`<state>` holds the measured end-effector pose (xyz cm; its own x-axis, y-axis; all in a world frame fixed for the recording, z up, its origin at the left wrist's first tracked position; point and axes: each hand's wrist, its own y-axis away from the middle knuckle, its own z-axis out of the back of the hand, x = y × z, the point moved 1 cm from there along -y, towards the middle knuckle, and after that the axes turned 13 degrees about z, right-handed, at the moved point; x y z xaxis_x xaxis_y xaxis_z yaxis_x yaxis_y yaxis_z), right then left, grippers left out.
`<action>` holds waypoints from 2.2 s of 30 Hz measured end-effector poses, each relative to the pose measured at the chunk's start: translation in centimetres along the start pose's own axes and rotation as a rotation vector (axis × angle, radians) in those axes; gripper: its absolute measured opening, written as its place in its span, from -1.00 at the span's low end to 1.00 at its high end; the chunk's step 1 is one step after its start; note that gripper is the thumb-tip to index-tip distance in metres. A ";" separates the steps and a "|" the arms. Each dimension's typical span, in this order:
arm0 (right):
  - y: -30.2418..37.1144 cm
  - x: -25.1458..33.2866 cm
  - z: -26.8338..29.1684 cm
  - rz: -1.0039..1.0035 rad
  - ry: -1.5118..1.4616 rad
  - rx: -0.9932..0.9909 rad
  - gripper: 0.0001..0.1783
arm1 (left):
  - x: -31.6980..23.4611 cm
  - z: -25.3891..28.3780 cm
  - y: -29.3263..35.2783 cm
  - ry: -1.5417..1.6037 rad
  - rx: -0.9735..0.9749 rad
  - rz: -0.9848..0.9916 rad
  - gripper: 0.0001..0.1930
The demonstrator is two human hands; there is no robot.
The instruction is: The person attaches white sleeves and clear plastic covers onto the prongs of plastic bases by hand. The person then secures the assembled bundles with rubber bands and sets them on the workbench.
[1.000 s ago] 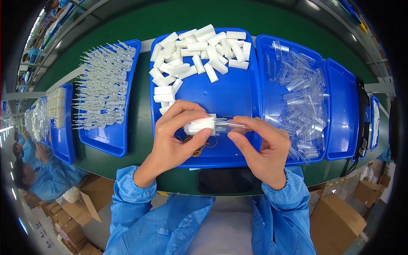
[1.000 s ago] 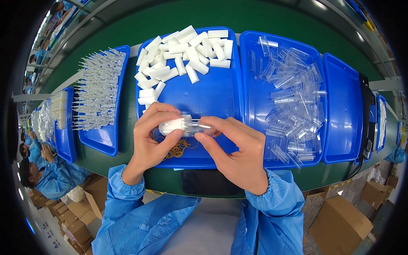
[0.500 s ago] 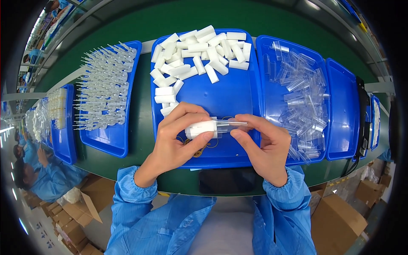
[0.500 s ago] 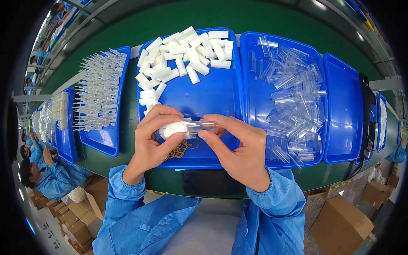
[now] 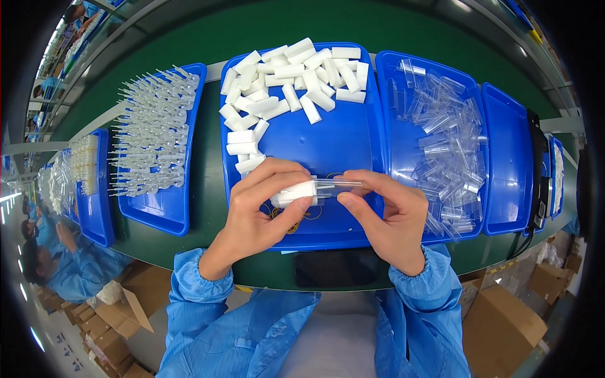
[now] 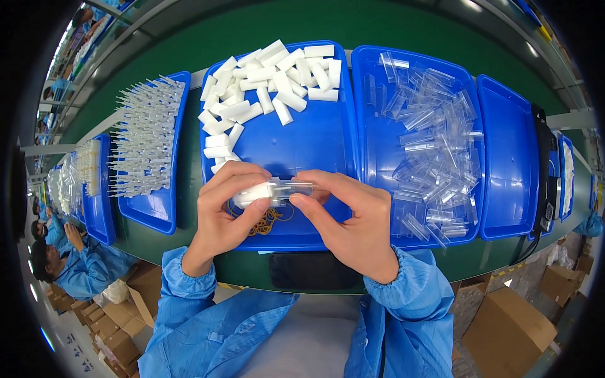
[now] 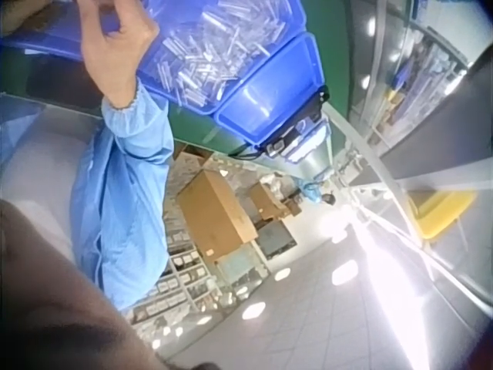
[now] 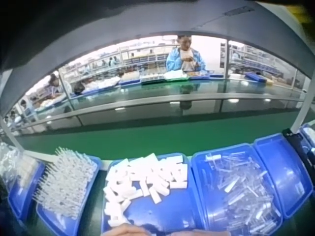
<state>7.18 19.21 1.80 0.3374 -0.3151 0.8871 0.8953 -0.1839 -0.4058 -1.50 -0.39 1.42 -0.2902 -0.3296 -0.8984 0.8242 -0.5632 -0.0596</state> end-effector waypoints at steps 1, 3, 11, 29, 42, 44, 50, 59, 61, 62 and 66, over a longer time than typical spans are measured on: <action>0.1 -0.1 0.0 -0.048 -0.047 -0.012 -0.71 | -0.1 0.0 0.0 -0.008 -0.002 -0.005 -0.74; 0.2 -0.2 -0.1 -0.097 -0.094 -0.024 -0.72 | 0.0 0.0 0.0 0.005 0.007 -0.003 -0.75; 0.3 -0.5 0.0 -0.200 -0.236 -0.025 -0.70 | 0.0 0.0 0.0 -0.003 0.023 0.004 -0.75; 0.3 -0.3 -0.1 -0.365 -0.431 -0.026 -0.68 | 0.4 -0.1 0.0 0.058 0.028 0.023 -0.73; 0.7 0.0 -0.5 -0.253 -0.267 -0.048 -0.68 | 0.2 -0.4 0.2 0.051 0.001 0.022 -0.74; 0.7 0.1 -0.4 -0.331 -0.334 -0.055 -0.68 | 0.2 -0.3 0.1 0.050 0.002 0.016 -0.74; 0.8 -0.2 -0.3 -0.177 -0.180 -0.045 -0.73 | 0.3 -0.2 0.0 0.038 0.023 0.008 -0.73; 0.4 0.7 0.1 -0.051 -0.049 0.015 -0.70 | 0.1 0.0 0.0 0.033 0.010 0.011 -0.75; 0.4 0.9 0.1 -0.054 -0.032 0.020 -0.69 | 0.2 0.0 0.0 0.016 0.002 0.013 -0.75; 0.4 0.9 0.0 -0.056 -0.015 0.026 -0.69 | 0.2 0.0 0.0 0.015 0.001 0.015 -0.75; 0.3 1.1 0.1 -0.072 0.007 0.042 -0.69 | 0.2 -0.1 -0.1 0.017 0.001 0.022 -0.74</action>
<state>7.87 18.86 2.66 0.2697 -0.3088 0.9121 0.9286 -0.1672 -0.3312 -1.65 -0.33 1.18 -0.2638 -0.3290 -0.9067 0.8295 -0.5571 -0.0392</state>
